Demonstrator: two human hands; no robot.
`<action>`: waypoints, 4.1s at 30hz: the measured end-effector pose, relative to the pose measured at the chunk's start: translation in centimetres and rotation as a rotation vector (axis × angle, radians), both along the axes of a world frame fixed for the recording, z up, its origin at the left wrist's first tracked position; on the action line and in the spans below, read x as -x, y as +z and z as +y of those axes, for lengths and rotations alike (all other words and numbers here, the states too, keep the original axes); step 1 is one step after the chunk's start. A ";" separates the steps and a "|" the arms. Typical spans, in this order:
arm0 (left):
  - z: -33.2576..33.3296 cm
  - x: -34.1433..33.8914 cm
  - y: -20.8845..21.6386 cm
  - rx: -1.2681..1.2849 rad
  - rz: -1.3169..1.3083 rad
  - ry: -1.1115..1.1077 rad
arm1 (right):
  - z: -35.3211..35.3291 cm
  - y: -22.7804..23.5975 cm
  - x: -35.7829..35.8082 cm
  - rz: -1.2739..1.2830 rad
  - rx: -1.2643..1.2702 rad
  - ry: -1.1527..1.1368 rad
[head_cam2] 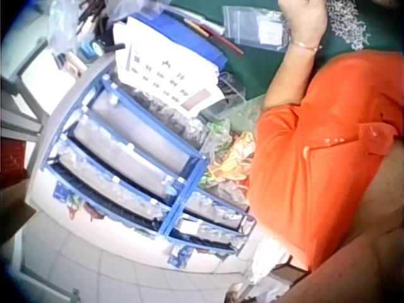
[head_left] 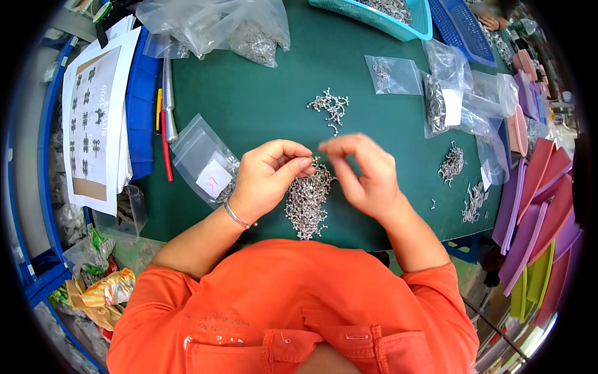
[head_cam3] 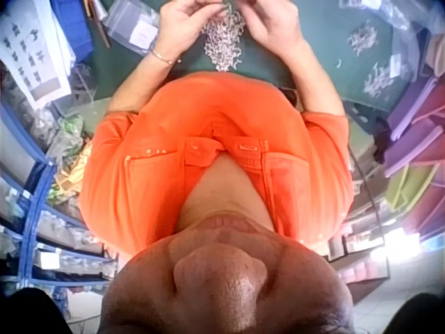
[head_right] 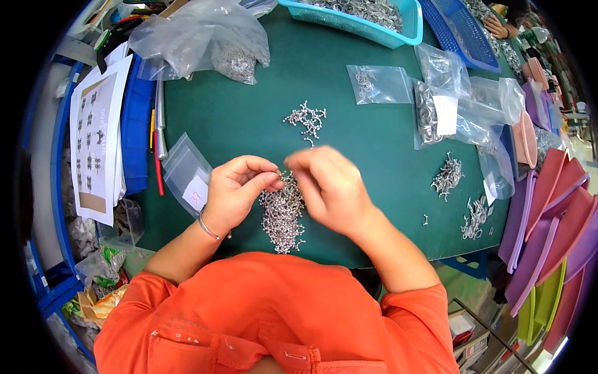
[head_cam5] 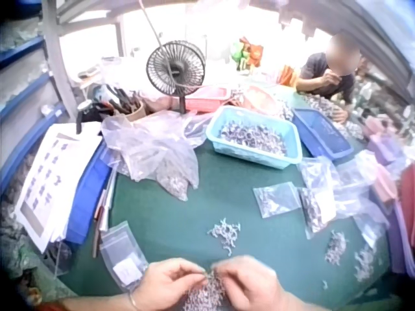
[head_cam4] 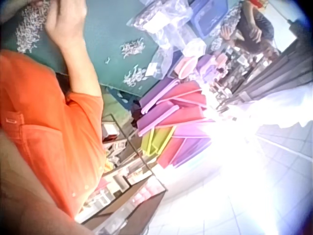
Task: The person assembles small silver metal components by hand on a green workbench. They pick up individual pieces, link them together, and place the assembled units into a clear plastic bag.
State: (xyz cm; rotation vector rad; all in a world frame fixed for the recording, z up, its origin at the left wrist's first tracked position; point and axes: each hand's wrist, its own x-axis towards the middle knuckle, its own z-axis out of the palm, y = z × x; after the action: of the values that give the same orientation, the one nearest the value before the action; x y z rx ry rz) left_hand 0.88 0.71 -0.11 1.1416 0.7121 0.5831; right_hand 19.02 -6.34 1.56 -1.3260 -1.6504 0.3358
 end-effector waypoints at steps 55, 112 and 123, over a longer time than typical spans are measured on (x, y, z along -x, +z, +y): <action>-0.3 0.9 1.3 -0.379 0.431 -0.261 | -3.6 -2.3 -2.7 -0.017 0.341 -0.378; 0.1 -2.1 2.0 0.209 0.085 -0.173 | -3.4 -0.3 -0.2 -0.144 -0.157 -0.063; -0.2 -1.7 1.5 0.158 0.088 -0.169 | -3.7 -0.3 -0.4 -0.197 -0.066 0.043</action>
State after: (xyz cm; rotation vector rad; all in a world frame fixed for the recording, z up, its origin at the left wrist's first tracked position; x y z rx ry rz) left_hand 2.55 0.47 1.34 1.0728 0.7155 0.3300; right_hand 19.41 -10.08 1.25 -1.3096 -1.8397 0.1790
